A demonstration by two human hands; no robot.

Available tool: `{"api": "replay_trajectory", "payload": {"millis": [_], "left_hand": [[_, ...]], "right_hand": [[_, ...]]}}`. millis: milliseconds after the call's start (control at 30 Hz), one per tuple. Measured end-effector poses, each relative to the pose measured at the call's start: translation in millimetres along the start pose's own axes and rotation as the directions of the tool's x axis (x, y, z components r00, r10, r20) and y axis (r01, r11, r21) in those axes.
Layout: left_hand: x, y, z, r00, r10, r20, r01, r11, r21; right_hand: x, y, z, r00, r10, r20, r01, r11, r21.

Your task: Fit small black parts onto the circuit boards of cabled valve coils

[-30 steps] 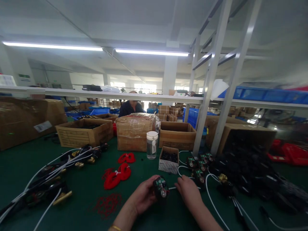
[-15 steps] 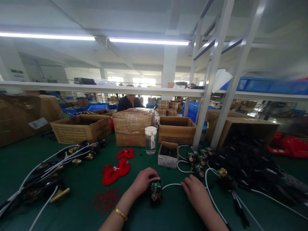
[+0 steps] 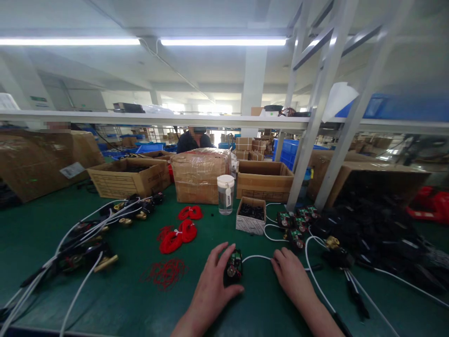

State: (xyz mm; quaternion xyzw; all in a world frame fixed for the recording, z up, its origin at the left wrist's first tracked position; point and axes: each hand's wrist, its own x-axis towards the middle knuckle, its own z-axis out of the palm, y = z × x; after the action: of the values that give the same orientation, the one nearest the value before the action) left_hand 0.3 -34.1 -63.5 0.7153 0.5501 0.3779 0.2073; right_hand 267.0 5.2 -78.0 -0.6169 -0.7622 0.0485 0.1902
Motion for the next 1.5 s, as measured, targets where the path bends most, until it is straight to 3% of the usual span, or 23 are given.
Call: {"api": "replay_trajectory", "payload": {"millis": [167,467,767,967,1033,1100,1167,1200,1233,1367,1500], "left_hand": [[10,9,7.4,0.994,0.095,0.057,-0.104,0.975,0.196],[7,13,12.5,0.978,0.204,0.039,-0.203,0.895,0.397],[5,14,15.2,0.974,0.223,0.030,-0.213,0.871,0.442],[2,22,5.1,0.980,0.200,-0.003,-0.186,0.917,0.353],[-3,18,-7.6,0.983,0.161,-0.088,-0.129,0.948,0.292],[-11,5,-30.3,0.975,0.020,-0.223,0.039,0.966,0.256],[-20,-16,-63.3,0.912,-0.208,-0.352,0.311,0.912,0.266],[-25,-29,-82.2,0.857,-0.332,-0.394,0.462,0.834,0.302],[-29,-42,-101.5,0.818,-0.392,-0.421,0.538,0.780,0.319],[-35,-82,-160.0,0.737,-0.541,-0.406,0.675,0.631,0.383],[-27,-93,-170.6,0.728,-0.608,-0.317,0.678,0.569,0.465]], "right_hand": [[-3,13,10,0.997,-0.070,-0.039,0.072,0.996,0.043],[1,15,13,0.999,-0.024,0.031,0.021,0.997,0.071],[4,27,18,0.993,0.017,0.115,-0.030,0.993,0.111],[6,33,24,0.993,0.006,0.116,-0.019,0.994,0.109],[5,34,24,0.995,0.008,0.099,-0.020,0.993,0.119],[5,35,24,0.994,0.020,0.109,-0.035,0.989,0.141],[5,36,24,0.993,0.024,0.113,-0.042,0.987,0.158],[6,36,24,0.993,0.023,0.114,-0.041,0.986,0.162],[6,35,24,0.994,0.019,0.112,-0.037,0.986,0.163],[5,31,24,0.994,0.028,0.103,-0.044,0.986,0.162],[6,32,22,0.990,0.035,0.138,-0.060,0.982,0.178]]}}
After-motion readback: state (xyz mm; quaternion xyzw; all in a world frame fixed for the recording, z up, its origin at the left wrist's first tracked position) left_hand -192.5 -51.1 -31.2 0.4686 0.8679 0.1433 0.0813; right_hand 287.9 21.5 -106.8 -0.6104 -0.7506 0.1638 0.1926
